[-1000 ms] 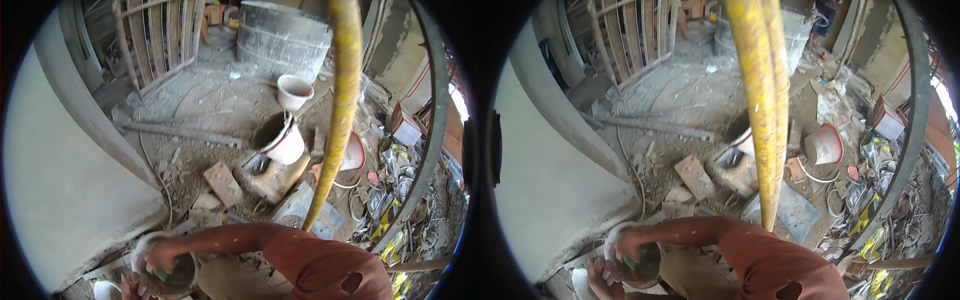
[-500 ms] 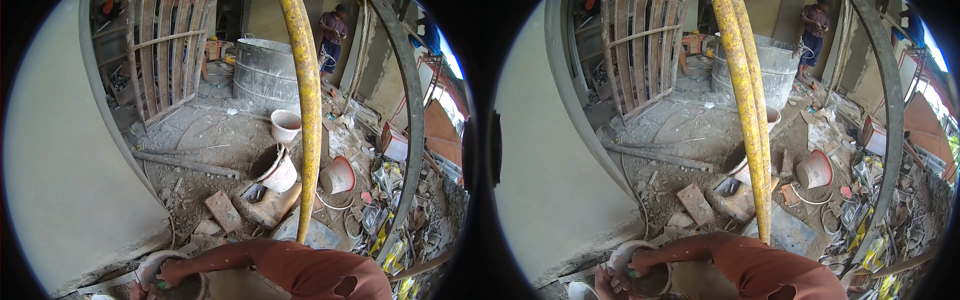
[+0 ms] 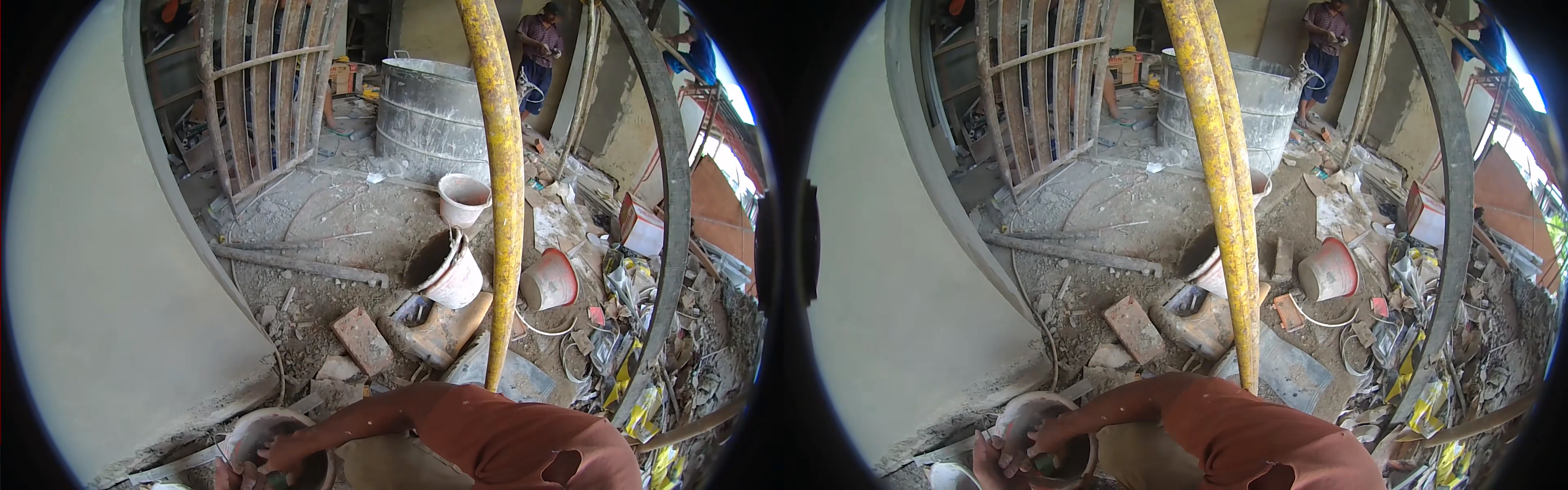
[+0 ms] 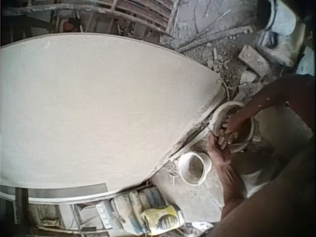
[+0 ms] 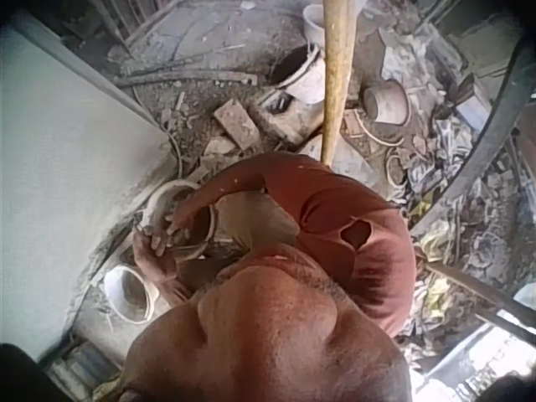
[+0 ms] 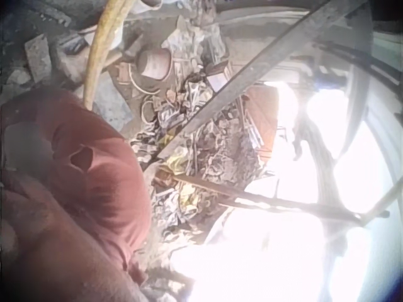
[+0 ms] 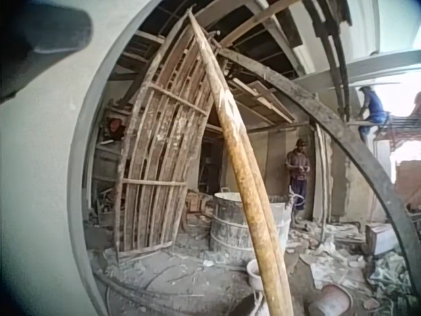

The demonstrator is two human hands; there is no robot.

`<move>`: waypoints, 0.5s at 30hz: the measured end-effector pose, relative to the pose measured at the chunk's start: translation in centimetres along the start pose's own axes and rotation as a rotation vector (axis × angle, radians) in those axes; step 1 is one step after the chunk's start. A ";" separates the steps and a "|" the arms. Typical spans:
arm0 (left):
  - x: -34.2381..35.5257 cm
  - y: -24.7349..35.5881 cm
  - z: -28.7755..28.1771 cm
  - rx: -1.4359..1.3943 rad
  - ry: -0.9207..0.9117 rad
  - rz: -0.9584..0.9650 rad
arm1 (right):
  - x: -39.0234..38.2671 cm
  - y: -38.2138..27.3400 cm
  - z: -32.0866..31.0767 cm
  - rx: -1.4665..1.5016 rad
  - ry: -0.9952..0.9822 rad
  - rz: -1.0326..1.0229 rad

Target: The person smooths a curved wall edge using a trowel, then wets a sponge in a bucket of water and wipes down the wall edge with the sponge.

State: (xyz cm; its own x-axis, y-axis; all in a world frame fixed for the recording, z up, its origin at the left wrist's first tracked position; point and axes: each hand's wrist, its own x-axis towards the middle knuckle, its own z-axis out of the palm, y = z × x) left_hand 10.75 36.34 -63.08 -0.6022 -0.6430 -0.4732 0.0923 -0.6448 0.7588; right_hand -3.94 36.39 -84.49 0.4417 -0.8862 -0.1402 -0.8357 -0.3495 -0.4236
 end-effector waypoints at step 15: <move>0.2 -1.0 -1.8 -0.095 -0.203 -0.089 | 0.3 -0.5 0.8 0.249 -0.158 0.060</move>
State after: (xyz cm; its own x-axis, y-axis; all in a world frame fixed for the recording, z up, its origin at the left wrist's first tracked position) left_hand 11.98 36.06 -64.72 -0.7576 -0.4919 -0.4290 0.1005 -0.7374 0.6680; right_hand -3.15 36.50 -85.04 0.4557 -0.8379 -0.3004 -0.7644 -0.1954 -0.6144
